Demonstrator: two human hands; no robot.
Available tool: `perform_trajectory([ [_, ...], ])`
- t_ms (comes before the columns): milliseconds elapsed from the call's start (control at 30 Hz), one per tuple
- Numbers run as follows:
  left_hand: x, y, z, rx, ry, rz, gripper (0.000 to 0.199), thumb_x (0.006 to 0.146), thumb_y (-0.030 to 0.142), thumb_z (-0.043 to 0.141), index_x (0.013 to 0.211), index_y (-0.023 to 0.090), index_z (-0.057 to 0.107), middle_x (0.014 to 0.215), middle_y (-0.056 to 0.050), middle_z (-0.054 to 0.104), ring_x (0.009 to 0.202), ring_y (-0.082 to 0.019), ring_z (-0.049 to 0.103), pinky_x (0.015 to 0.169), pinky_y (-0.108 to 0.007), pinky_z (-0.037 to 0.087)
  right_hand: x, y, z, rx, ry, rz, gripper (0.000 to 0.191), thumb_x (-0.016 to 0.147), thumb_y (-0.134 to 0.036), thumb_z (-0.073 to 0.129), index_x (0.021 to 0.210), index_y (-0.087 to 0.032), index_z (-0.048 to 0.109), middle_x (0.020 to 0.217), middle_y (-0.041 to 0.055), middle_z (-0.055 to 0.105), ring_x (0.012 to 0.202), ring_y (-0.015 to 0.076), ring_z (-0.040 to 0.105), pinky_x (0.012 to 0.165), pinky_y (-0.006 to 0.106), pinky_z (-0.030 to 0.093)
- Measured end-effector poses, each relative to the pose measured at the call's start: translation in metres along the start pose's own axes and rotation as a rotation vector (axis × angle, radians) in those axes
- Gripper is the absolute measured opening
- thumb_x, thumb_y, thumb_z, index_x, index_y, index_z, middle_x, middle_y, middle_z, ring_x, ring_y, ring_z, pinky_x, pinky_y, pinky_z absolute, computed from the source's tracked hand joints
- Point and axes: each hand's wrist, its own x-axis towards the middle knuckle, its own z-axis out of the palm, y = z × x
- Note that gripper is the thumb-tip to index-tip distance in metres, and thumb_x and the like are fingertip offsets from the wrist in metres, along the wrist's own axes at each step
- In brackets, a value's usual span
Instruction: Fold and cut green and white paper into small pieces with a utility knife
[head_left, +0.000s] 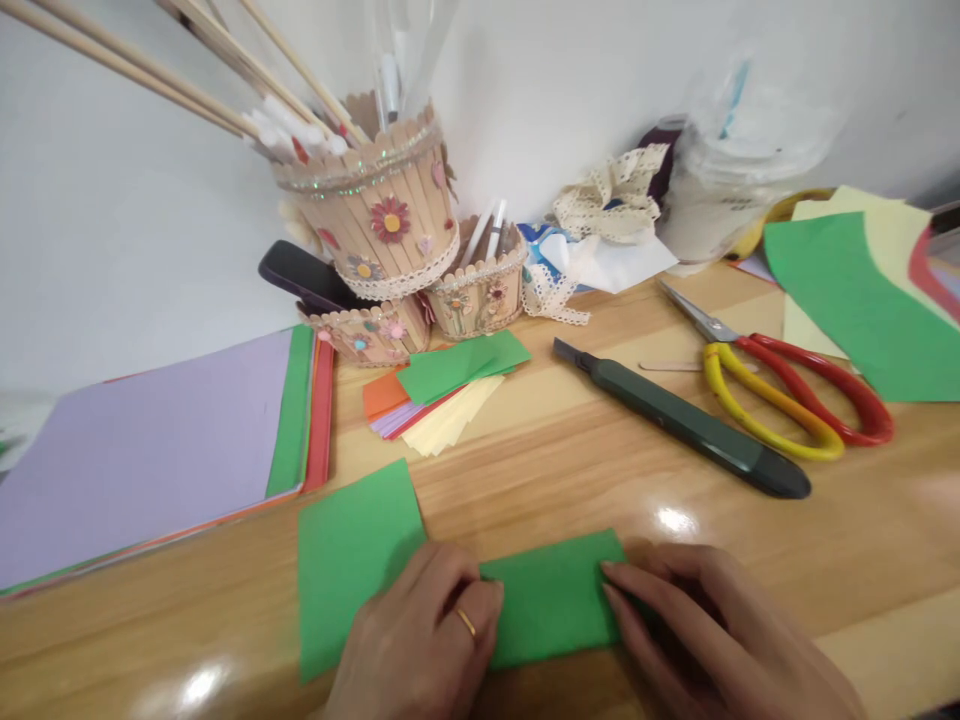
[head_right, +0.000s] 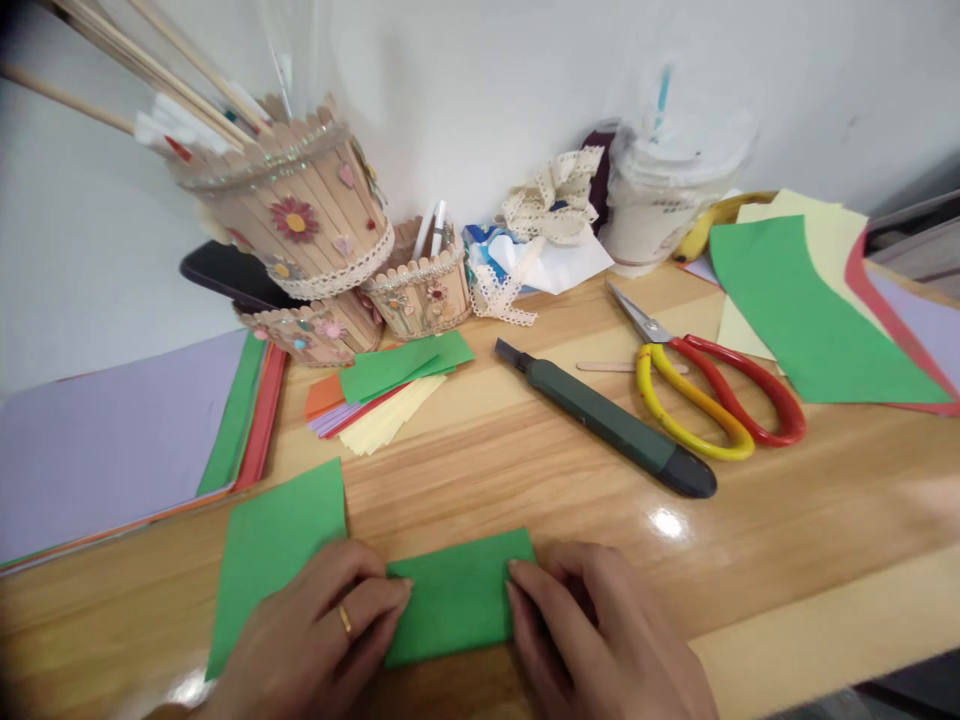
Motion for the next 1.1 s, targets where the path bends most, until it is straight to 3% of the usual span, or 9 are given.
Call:
perform_trajectory([
  [167, 0.011, 0.001, -0.003, 0.098, 0.165, 0.127, 0.026, 0.097, 0.021, 0.044, 0.094, 0.028, 0.069, 0.093, 0.000, 0.067, 0.087, -0.015, 0.060, 0.068, -0.021, 0.054, 0.017, -0.010, -0.001, -0.024, 0.175, 0.054, 0.014, 0.092, -0.023, 0.051, 0.089, -0.019, 0.064, 0.079, 0.0048, 0.060, 0.070, 0.0142, 0.058, 0.059, 0.025, 0.051],
  [333, 0.018, 0.001, 0.005, 0.149, 0.269, 0.366, 0.021, 0.097, 0.024, 0.052, 0.106, 0.036, 0.067, 0.095, 0.006, 0.065, 0.098, -0.014, 0.056, 0.092, -0.027, 0.050, 0.020, -0.015, -0.008, -0.092, 0.169, -0.031, 0.019, 0.094, -0.017, 0.044, 0.089, -0.016, 0.063, 0.079, 0.0053, 0.060, 0.072, 0.0163, 0.054, 0.063, 0.029, 0.048],
  [433, 0.015, 0.001, 0.016, 0.141, 0.243, 0.380, 0.019, 0.093, 0.031, 0.059, 0.111, 0.036, 0.064, 0.098, 0.005, 0.062, 0.104, -0.016, 0.054, 0.100, -0.034, 0.045, 0.016, -0.014, -0.013, -0.162, 0.110, -0.111, 0.028, 0.096, -0.016, 0.035, 0.091, -0.014, 0.063, 0.080, 0.0060, 0.060, 0.074, 0.0175, 0.053, 0.065, 0.031, 0.046],
  [600, 0.014, 0.003, 0.019, 0.165, 0.242, 0.379, 0.013, 0.092, 0.032, 0.061, 0.105, 0.032, 0.065, 0.097, 0.003, 0.062, 0.104, -0.018, 0.053, 0.099, -0.033, 0.045, 0.003, -0.017, -0.012, -0.161, 0.067, -0.188, 0.037, 0.097, -0.014, 0.026, 0.108, -0.013, 0.061, 0.088, 0.0076, 0.062, 0.082, 0.0193, 0.053, 0.072, 0.034, 0.045],
  [833, 0.014, 0.000, 0.006, 0.237, 0.162, 0.477, 0.029, 0.096, 0.026, 0.055, 0.124, 0.032, 0.057, 0.101, 0.001, 0.063, 0.108, -0.020, 0.050, 0.103, -0.037, 0.038, -0.007, -0.019, -0.022, -0.198, -0.002, -0.333, 0.041, 0.096, -0.012, 0.023, 0.114, -0.010, 0.060, 0.102, 0.0065, 0.067, 0.095, 0.0194, 0.054, 0.079, 0.032, 0.043],
  [1100, 0.004, 0.004, -0.014, 0.472, -0.050, 0.599, 0.032, 0.100, 0.026, 0.043, 0.128, 0.021, 0.056, 0.120, -0.003, 0.063, 0.118, -0.018, 0.045, 0.106, -0.037, 0.026, -0.025, 0.008, -0.024, -0.273, -0.079, -0.347, 0.043, 0.095, -0.013, 0.025, 0.128, -0.012, 0.052, 0.115, 0.0090, 0.064, 0.097, 0.0216, 0.053, 0.076, 0.038, 0.042],
])
